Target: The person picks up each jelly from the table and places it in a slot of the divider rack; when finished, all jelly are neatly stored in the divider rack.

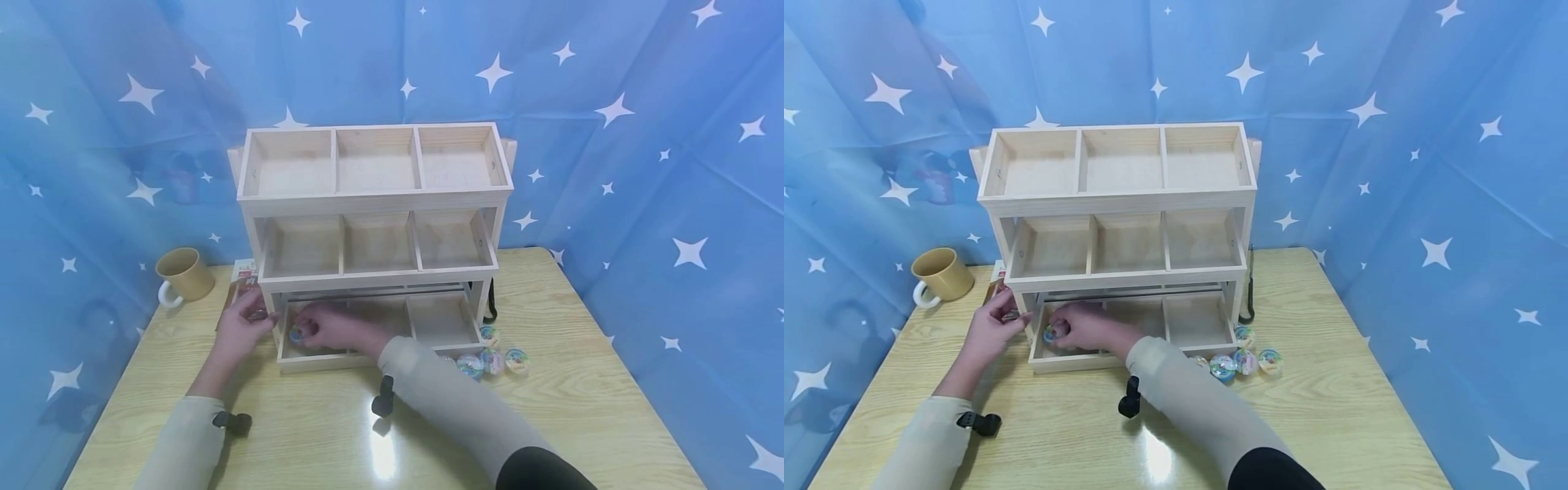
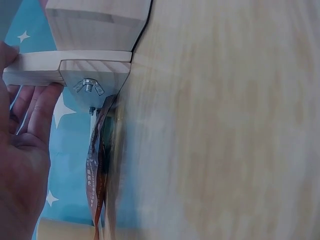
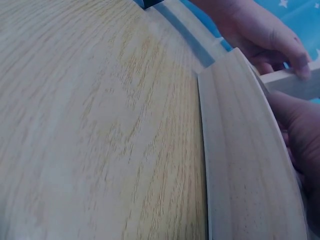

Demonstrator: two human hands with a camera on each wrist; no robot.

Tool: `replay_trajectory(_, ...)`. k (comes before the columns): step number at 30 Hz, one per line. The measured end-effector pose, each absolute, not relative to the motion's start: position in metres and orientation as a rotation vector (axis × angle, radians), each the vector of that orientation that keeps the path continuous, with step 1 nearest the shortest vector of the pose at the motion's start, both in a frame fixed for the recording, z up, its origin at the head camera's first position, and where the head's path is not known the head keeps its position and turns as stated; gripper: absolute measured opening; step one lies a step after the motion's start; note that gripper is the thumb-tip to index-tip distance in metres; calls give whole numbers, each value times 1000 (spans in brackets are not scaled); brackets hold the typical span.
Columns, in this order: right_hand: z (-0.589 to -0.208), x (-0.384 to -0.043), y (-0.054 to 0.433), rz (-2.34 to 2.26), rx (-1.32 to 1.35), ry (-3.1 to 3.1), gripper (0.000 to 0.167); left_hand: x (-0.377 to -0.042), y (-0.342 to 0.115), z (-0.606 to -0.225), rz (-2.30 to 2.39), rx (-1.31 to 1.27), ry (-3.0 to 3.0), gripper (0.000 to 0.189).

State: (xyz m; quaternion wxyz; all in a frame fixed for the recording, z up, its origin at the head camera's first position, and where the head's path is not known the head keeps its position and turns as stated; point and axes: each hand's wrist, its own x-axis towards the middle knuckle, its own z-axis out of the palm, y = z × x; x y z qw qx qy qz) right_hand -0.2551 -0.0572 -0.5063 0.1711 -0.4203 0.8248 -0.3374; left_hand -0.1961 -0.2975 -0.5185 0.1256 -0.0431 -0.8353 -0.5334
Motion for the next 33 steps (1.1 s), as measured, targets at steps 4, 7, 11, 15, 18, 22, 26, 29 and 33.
replay_trajectory(4, -509, -255, -58, -949, -1169, 2359, 42, -195, -297, -517, -1567, -140, -2421, 61)
replay_trajectory(7, -510, -255, -57, -935, -1182, 2373, 43, -196, -298, -519, -1556, -149, -2421, 62)
replay_trajectory(11, -510, -255, -56, -922, -1218, 2392, 46, -197, -298, -521, -1531, -148, -2434, 62)
replay_trajectory(15, -508, -252, -52, -954, -1209, 2403, 50, -196, -298, -520, -1541, -148, -2432, 61)
replay_trajectory(18, -507, -249, -47, -1037, -1172, 2387, 47, -197, -298, -520, -1545, -153, -2423, 61)
replay_trajectory(22, -504, -241, -39, -1183, -1137, 2362, 38, -196, -298, -519, -1578, -167, -2402, 62)
replay_trajectory(26, -498, -230, -26, -1255, -1146, 2408, 35, -195, -300, -519, -1587, -153, -2408, 64)
replay_trajectory(29, -490, -222, -12, -1228, -1192, 2486, 36, -196, -301, -520, -1570, -135, -2419, 66)
replay_trajectory(33, -478, -210, 18, -1147, -1210, 2589, 37, -197, -300, -520, -1575, -138, -2426, 66)
